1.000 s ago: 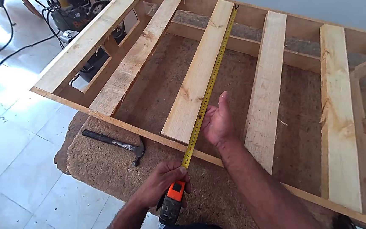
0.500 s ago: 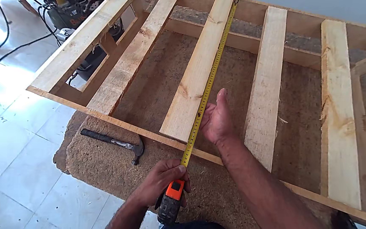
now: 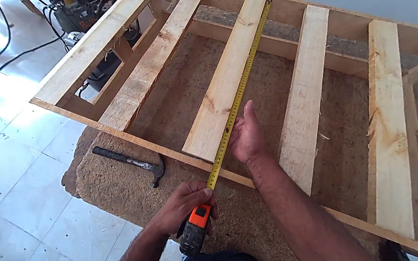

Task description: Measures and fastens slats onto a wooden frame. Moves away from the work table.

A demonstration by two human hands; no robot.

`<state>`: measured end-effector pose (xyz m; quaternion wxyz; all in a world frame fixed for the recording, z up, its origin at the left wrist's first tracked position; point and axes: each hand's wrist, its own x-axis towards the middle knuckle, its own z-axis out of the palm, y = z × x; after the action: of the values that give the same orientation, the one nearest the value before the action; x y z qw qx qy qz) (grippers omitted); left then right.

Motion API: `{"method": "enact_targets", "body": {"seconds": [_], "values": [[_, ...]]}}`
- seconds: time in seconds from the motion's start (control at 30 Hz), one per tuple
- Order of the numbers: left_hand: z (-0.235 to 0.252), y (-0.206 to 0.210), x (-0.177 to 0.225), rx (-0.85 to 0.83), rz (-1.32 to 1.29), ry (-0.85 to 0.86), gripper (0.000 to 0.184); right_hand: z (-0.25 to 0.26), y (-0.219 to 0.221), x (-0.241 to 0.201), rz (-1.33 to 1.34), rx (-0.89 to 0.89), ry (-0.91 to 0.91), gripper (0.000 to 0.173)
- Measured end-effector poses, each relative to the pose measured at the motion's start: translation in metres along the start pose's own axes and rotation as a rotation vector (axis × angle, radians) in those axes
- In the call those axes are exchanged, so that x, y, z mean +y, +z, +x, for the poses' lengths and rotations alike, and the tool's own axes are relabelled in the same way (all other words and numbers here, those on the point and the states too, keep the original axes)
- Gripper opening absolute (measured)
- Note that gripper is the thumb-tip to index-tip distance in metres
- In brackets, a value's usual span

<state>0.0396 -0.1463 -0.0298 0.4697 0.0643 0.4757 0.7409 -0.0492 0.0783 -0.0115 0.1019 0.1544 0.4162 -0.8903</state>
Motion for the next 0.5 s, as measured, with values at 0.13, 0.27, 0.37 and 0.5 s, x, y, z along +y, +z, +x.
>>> {"method": "enact_targets", "body": {"seconds": [0.13, 0.27, 0.37, 0.5], "values": [[0.0006, -0.0003, -0.0005, -0.004, -0.005, -0.005, 0.035, 0.0006, 0.0004, 0.0002, -0.027, 0.015, 0.005, 0.088], [0.0009, -0.0003, 0.0003, -0.015, -0.007, -0.004, 0.034, 0.0013, 0.0001, 0.0002, -0.032, 0.013, 0.002, 0.088], [0.0007, -0.0003, -0.0004, -0.010, -0.012, 0.001, 0.034, 0.0010, 0.0008, 0.0003, -0.047, 0.022, -0.001, 0.086], [0.0007, -0.0005, -0.0015, -0.022, -0.014, 0.018, 0.034, 0.0016, 0.0004, 0.0010, -0.054, 0.027, -0.008, 0.084]]}}
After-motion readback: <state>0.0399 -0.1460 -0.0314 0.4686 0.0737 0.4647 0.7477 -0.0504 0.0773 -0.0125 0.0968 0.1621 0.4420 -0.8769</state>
